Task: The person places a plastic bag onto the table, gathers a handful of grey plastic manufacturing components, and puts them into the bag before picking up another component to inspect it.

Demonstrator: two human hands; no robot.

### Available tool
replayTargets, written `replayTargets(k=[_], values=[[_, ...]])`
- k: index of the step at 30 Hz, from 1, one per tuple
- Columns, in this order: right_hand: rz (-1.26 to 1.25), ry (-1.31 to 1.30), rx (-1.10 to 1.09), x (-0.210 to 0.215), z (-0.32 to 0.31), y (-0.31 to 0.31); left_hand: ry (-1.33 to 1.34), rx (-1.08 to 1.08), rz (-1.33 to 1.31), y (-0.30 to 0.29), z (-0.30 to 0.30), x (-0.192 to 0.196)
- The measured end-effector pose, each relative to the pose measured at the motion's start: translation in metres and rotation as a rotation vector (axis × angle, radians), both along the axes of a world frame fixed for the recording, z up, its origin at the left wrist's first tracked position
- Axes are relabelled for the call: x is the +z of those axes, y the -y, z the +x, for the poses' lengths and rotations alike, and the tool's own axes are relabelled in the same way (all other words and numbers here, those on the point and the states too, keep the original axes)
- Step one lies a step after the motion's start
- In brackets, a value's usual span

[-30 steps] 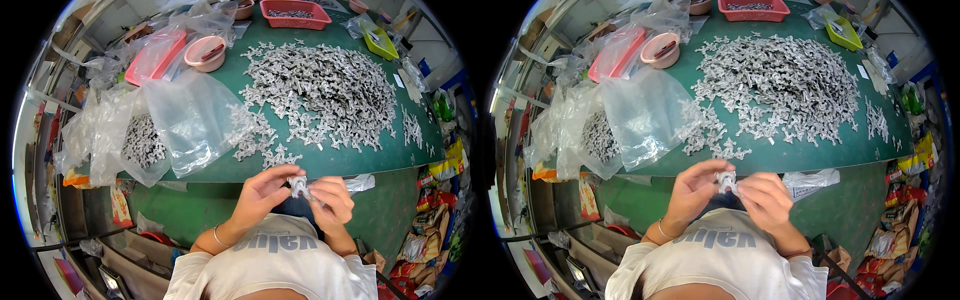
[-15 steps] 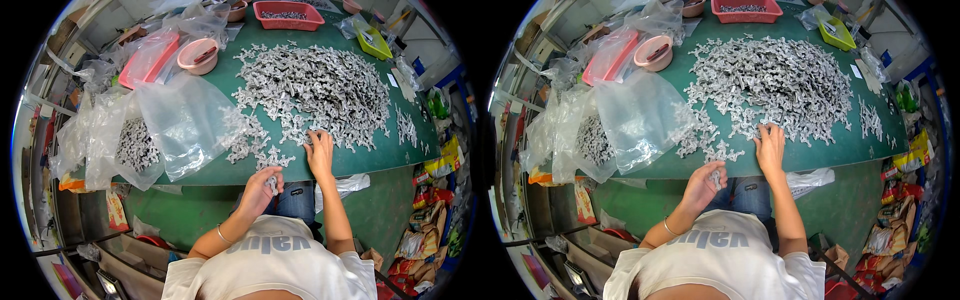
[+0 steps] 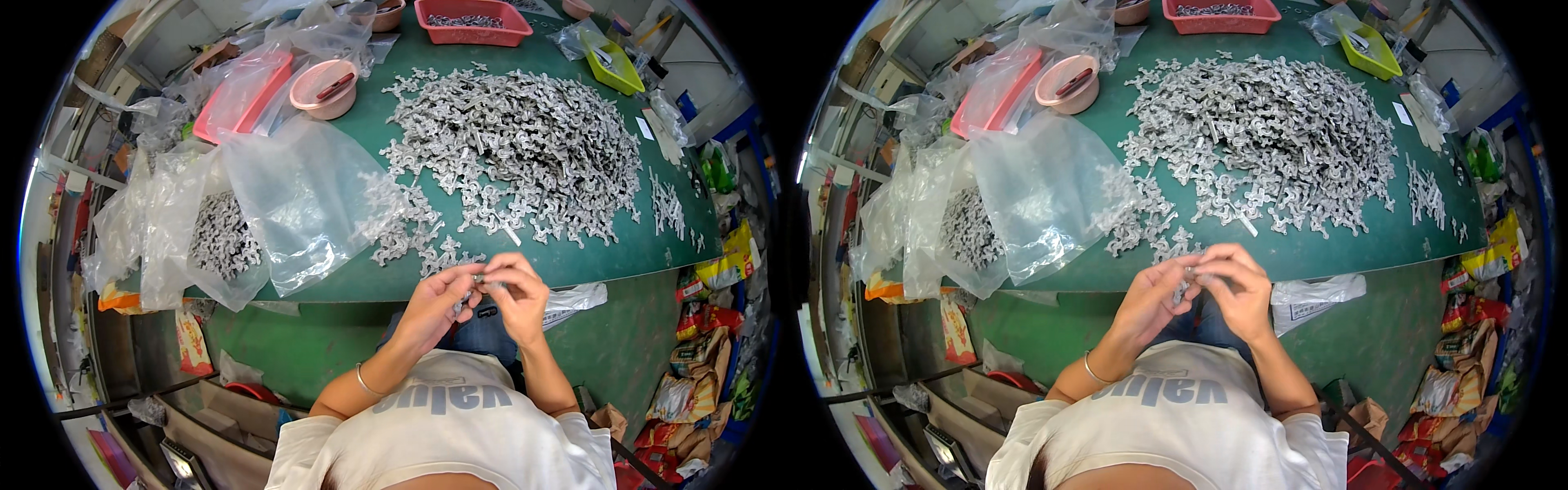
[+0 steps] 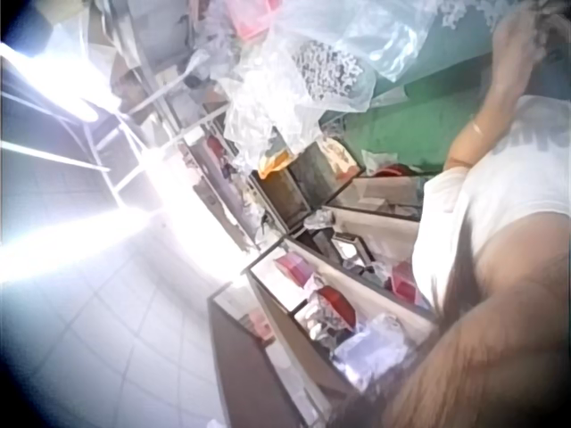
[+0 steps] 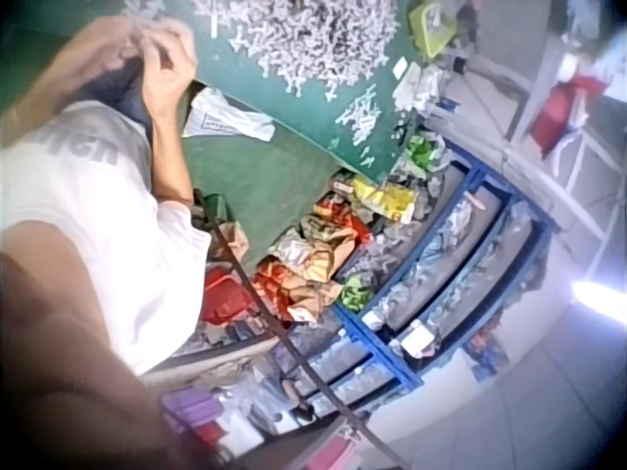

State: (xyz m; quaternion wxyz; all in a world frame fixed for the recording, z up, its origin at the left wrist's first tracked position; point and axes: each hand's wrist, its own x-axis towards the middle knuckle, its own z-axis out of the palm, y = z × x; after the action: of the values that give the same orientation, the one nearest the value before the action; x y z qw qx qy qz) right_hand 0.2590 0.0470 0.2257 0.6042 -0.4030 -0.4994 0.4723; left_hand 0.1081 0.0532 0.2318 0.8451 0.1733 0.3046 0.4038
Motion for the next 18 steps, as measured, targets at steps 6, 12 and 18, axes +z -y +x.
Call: replayTargets(k=[6, 12, 18], values=[[0.16, 0.335, -0.125, 0.035, -0.009, 0.01, -0.338, 0.157, 0.337, 0.005, -0.003, 0.018], [0.205, 0.369, -0.162, 0.026, -0.005, 0.019, -0.641, 0.238, 0.714, 0.011, -0.003, 0.031], [0.158, 0.375, -0.211, 0.037, -0.007, 0.025, -0.644, 0.247, 0.697, 0.016, -0.005, 0.034]])
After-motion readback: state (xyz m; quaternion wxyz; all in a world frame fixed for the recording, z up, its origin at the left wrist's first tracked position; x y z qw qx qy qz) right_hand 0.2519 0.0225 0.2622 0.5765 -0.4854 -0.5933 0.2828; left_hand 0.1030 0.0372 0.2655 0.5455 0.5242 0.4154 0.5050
